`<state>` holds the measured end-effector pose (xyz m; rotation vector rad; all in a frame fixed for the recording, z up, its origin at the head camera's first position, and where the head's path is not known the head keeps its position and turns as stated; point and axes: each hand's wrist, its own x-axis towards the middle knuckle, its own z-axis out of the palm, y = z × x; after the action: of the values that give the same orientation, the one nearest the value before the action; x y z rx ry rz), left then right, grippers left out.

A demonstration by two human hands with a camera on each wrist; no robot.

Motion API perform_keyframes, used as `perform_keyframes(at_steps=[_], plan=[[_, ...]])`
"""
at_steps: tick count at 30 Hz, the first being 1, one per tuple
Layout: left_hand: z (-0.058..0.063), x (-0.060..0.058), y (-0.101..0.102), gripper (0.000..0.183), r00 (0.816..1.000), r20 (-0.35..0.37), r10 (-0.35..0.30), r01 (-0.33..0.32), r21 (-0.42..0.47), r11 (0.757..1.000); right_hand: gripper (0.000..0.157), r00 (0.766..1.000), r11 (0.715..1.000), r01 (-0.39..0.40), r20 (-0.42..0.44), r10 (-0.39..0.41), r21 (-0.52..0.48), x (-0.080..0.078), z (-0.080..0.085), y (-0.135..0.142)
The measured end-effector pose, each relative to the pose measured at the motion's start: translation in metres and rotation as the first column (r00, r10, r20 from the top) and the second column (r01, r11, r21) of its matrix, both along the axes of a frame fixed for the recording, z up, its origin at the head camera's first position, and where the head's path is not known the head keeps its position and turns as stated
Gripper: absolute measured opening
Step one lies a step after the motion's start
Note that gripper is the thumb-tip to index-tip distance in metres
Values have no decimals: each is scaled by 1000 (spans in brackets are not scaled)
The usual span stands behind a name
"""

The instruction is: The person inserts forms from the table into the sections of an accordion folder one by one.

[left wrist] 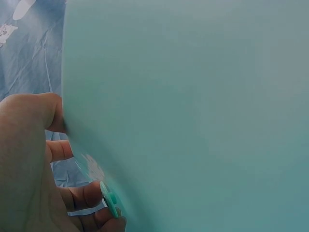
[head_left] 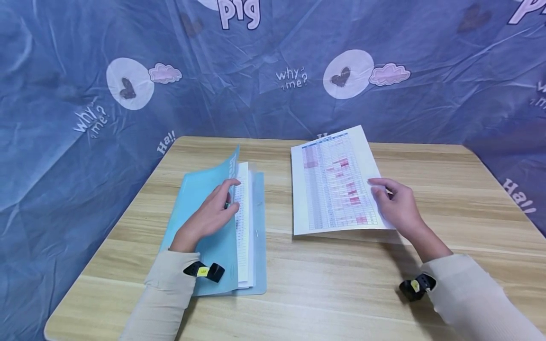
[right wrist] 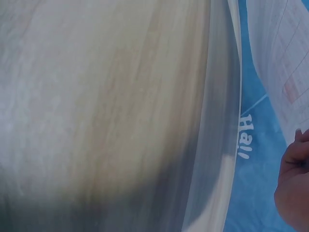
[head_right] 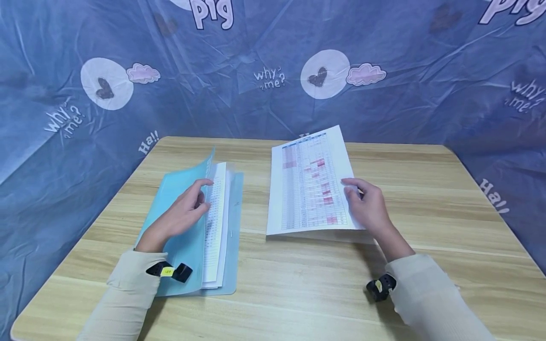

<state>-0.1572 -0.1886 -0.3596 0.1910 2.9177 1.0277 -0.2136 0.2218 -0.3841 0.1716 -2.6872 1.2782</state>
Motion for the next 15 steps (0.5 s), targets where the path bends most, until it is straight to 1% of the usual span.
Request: perform_keyframes(at_steps=[4, 7, 10, 15], plan=[[0, 0, 1, 52, 1000, -4, -5, 5, 0, 1000, 28, 995, 996, -83, -50, 81, -33, 0, -1, -5], [0, 0, 0, 52, 1000, -2, -4, 4, -2, 1000, 25, 988, 989, -141, -70, 137, -46, 1, -1, -10], [0, 0, 0, 52, 1000, -3, -3, 3, 0, 1000, 25, 982, 983, -179, -66, 176, -41, 2, 1, -15], [0, 1, 0, 52, 1000, -7, -2, 2, 3, 1000, 24, 977, 977, -211, -47, 209, -43, 3, 2, -20]])
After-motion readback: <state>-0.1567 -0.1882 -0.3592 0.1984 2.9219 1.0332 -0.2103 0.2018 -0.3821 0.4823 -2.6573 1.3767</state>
